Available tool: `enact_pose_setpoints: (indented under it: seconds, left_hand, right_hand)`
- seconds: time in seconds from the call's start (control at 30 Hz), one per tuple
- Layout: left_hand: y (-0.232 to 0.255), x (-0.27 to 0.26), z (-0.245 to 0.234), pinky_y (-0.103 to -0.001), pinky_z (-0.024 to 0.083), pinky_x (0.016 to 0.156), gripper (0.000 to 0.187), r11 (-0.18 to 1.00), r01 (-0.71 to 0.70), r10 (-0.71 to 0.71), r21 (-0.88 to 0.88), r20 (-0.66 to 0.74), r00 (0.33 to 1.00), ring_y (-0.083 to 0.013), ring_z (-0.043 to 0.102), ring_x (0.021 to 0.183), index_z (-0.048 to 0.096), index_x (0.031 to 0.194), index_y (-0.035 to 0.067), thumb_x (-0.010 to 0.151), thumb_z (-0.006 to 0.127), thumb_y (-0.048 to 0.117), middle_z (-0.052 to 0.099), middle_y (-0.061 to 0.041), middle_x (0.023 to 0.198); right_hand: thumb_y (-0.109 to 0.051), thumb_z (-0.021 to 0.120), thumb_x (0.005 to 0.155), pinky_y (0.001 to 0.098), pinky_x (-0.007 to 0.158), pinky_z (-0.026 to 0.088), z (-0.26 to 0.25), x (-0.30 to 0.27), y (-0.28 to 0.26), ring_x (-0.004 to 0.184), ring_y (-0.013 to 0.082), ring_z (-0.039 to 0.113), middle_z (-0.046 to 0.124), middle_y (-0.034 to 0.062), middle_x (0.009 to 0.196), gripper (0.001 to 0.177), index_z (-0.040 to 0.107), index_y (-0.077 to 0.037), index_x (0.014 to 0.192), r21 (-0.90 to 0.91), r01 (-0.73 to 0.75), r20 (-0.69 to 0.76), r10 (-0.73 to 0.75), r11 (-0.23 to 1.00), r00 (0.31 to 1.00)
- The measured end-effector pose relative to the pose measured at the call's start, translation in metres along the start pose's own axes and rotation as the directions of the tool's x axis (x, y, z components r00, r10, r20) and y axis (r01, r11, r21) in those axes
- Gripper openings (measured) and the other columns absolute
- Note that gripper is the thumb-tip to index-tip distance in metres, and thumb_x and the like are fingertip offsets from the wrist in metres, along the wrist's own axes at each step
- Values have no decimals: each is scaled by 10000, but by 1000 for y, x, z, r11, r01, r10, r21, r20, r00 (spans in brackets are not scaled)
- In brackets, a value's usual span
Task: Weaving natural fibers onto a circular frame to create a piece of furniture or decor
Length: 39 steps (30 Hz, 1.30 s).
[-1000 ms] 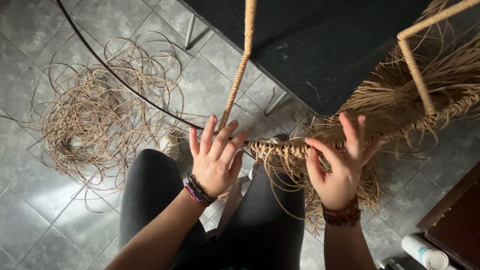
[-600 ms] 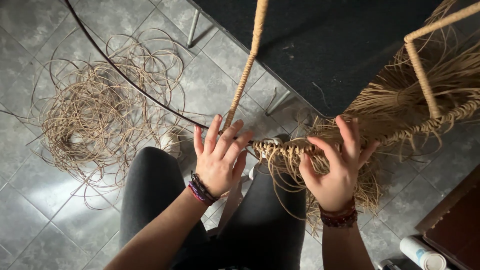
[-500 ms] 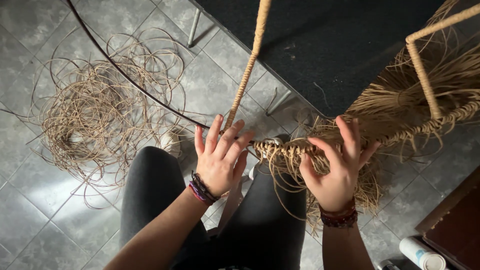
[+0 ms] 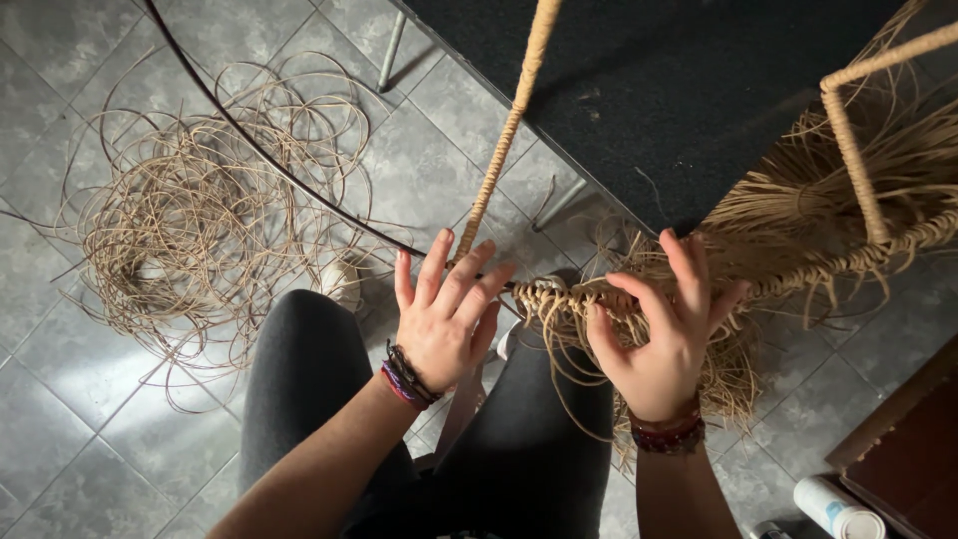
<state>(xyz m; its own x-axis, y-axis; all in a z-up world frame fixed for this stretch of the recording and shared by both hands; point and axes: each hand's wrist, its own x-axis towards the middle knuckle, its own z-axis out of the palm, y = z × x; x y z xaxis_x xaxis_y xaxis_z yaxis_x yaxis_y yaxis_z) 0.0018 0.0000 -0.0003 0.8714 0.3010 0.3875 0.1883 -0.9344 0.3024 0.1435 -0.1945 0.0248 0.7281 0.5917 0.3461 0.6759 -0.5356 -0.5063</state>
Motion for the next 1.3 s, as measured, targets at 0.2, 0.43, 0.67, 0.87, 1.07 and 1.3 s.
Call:
enact_pose_setpoints:
  seconds: [0.2,0.43,0.67,0.87,1.07,1.3]
  left_hand:
    - [0,0,0,-611,145,1204,359,1000,0,0,-6,-5,1000,-337,399,1476,647,1369,263,1013,614,225,598,6,1454]
    - [0,2,-1,-604,127,1214,332,1000,-7,6,-11,-16,1000,-331,394,1480,658,1360,258,1034,599,236,599,5,1461]
    - [0,3,-3,-590,115,1216,327,1000,-15,14,-9,-20,1000,-326,412,1473,662,1353,260,1039,572,243,607,10,1456]
    - [-1,2,-2,-602,121,1209,352,1000,-13,13,-14,0,1000,-327,402,1480,650,1375,270,1032,572,267,592,11,1471]
    - [-1,2,-3,-597,119,1205,364,1000,-15,15,-16,10,1000,-324,405,1481,642,1386,270,1029,578,252,590,16,1470]
    - [-1,2,-2,-614,140,1196,366,999,-17,17,-32,1,1000,-325,402,1479,633,1401,267,1044,559,251,590,14,1470]
  right_hand:
    - [-245,750,863,707,1261,-62,0,0,0,1565,406,349,440,109,1611,183,736,-197,1039,-14,-11,8,11,1000,1000]
    - [-231,749,873,684,1264,-77,1,2,-4,1569,412,342,451,125,1607,180,749,-185,1047,-10,-1,1,1,1000,1000]
    - [-333,764,897,754,1232,-23,3,6,-13,1547,426,358,457,130,1590,229,723,-191,1073,-45,13,18,-12,999,1000]
    - [-323,721,897,808,1228,13,2,11,-12,1572,405,291,387,96,1631,259,700,-201,1124,-35,57,38,-56,998,998]
    - [-272,662,849,792,1240,19,-9,25,-22,1568,427,265,365,133,1629,266,748,-225,1096,60,224,159,-231,973,960]
    - [-195,650,801,798,1241,50,-9,27,-20,1556,428,307,408,140,1604,274,733,-204,1061,67,223,168,-232,972,958]
